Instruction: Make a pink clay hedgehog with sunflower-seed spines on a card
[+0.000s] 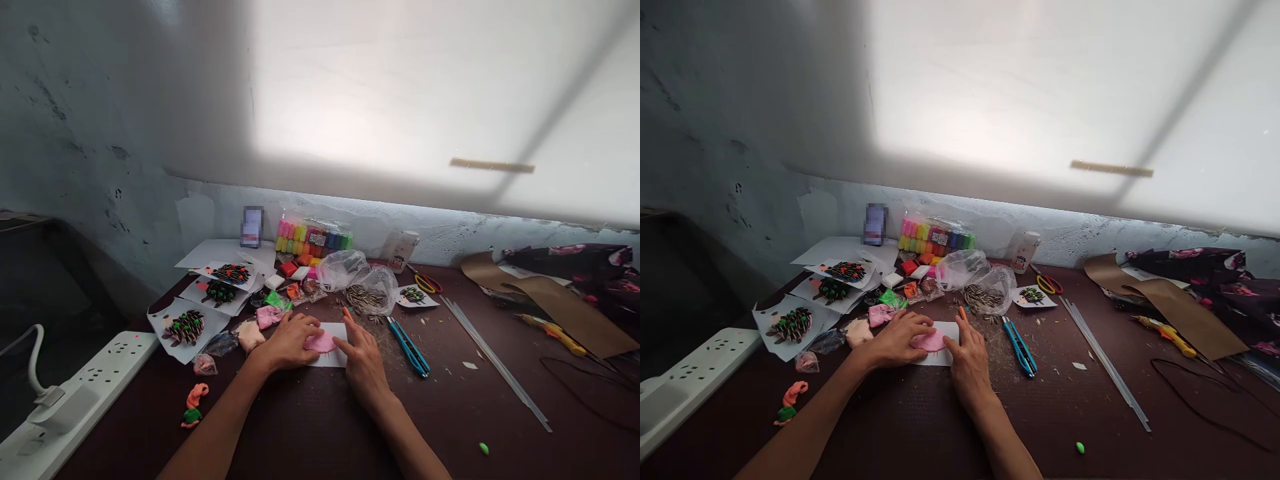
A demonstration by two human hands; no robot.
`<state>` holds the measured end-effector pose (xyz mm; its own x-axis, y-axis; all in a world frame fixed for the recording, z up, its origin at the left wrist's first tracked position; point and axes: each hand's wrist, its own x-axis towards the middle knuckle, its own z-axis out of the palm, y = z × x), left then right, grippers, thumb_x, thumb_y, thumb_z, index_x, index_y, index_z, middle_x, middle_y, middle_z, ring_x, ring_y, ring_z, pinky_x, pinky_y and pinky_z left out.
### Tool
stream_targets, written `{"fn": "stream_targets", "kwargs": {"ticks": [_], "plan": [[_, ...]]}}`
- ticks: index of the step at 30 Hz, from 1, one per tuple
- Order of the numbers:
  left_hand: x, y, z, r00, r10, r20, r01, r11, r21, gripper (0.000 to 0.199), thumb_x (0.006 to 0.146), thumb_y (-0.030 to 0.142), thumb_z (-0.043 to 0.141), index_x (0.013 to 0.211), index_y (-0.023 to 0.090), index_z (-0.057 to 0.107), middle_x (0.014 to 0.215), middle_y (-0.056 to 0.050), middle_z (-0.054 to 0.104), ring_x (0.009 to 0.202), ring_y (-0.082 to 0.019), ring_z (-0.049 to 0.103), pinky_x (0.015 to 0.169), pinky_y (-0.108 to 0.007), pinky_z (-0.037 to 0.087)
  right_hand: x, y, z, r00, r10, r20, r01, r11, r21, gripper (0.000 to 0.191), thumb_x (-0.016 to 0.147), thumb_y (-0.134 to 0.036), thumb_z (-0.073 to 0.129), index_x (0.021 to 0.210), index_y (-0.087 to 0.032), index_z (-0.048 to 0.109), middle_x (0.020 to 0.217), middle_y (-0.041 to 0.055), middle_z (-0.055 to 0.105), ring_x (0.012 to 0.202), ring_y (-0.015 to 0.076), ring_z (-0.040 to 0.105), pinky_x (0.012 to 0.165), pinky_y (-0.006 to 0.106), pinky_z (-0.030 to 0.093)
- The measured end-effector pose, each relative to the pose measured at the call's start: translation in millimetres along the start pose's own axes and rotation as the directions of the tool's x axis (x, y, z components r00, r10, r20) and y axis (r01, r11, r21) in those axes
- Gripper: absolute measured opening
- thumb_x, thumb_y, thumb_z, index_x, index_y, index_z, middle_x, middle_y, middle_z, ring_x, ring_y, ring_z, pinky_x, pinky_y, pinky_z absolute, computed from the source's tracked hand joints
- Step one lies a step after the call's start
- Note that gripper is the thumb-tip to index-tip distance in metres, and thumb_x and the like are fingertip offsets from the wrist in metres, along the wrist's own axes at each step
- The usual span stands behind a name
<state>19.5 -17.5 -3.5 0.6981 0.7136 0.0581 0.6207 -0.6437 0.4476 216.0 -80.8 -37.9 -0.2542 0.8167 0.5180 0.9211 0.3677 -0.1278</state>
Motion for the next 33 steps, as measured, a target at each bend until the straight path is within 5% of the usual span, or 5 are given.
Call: {"fn": "stream_targets", "kwargs": {"ticks": [5, 13, 24, 33], "plan": [[0, 0, 0.2, 1.000, -0.002, -0.002, 0.002, 1.000, 0.003, 0.034, 0.077, 0.037, 0.059, 0.109, 0.028, 0.065, 0.123, -0.002, 0.059, 0.115, -0.026, 0.049, 0.110, -0.052, 0.021, 0, 2, 3, 0.996, -0.022, 0.089, 0.025, 0.999, -0.037, 0.030, 0.085, -0.012, 0.056, 0.104, -0.030, 0.070, 0.141, 0.0103, 0.045, 0.124, 0.0256, 0.045, 0.094, 0.041, 0.041], [1, -5, 2.4, 1.000, 0.012, -0.009, -0.012, 1.000, -0.017, 0.040, 0.075, 0.034, 0.058, 0.114, 0.027, 0.062, 0.125, -0.003, 0.059, 0.116, -0.026, 0.048, 0.111, -0.050, 0.020, 0, 1, 1, 1.000, -0.025, 0.008, 0.025, 1.000, 0.003, 0.029, 0.086, -0.008, 0.050, 0.096, -0.025, 0.072, 0.136, 0.0122, 0.049, 0.123, 0.0251, 0.047, 0.091, 0.040, 0.044], [1, -5, 1.1, 1.000, -0.007, 0.013, 0.007, 1.000, -0.021, 0.037, 0.075, 0.024, 0.054, 0.110, 0.026, 0.064, 0.127, -0.003, 0.059, 0.119, -0.026, 0.047, 0.112, -0.052, 0.019, -3, 0, -1, 0.966, -0.259, 0.015, 0.259, 0.965, 0.032, 0.022, 0.087, -0.018, 0.056, 0.101, -0.028, 0.070, 0.137, 0.0100, 0.049, 0.125, 0.0235, 0.044, 0.099, 0.043, 0.040], [2, -6, 1.1, 1.000, -0.001, 0.015, 0.002, 1.000, -0.023, 0.036, 0.076, 0.025, 0.053, 0.110, 0.026, 0.064, 0.126, -0.003, 0.059, 0.118, -0.026, 0.048, 0.111, -0.053, 0.021, -5, 0, -1, 0.985, -0.167, 0.049, 0.166, 0.986, 0.027, 0.031, 0.086, -0.012, 0.054, 0.102, -0.032, 0.071, 0.135, 0.0076, 0.052, 0.121, 0.0224, 0.049, 0.096, 0.041, 0.042]]}}
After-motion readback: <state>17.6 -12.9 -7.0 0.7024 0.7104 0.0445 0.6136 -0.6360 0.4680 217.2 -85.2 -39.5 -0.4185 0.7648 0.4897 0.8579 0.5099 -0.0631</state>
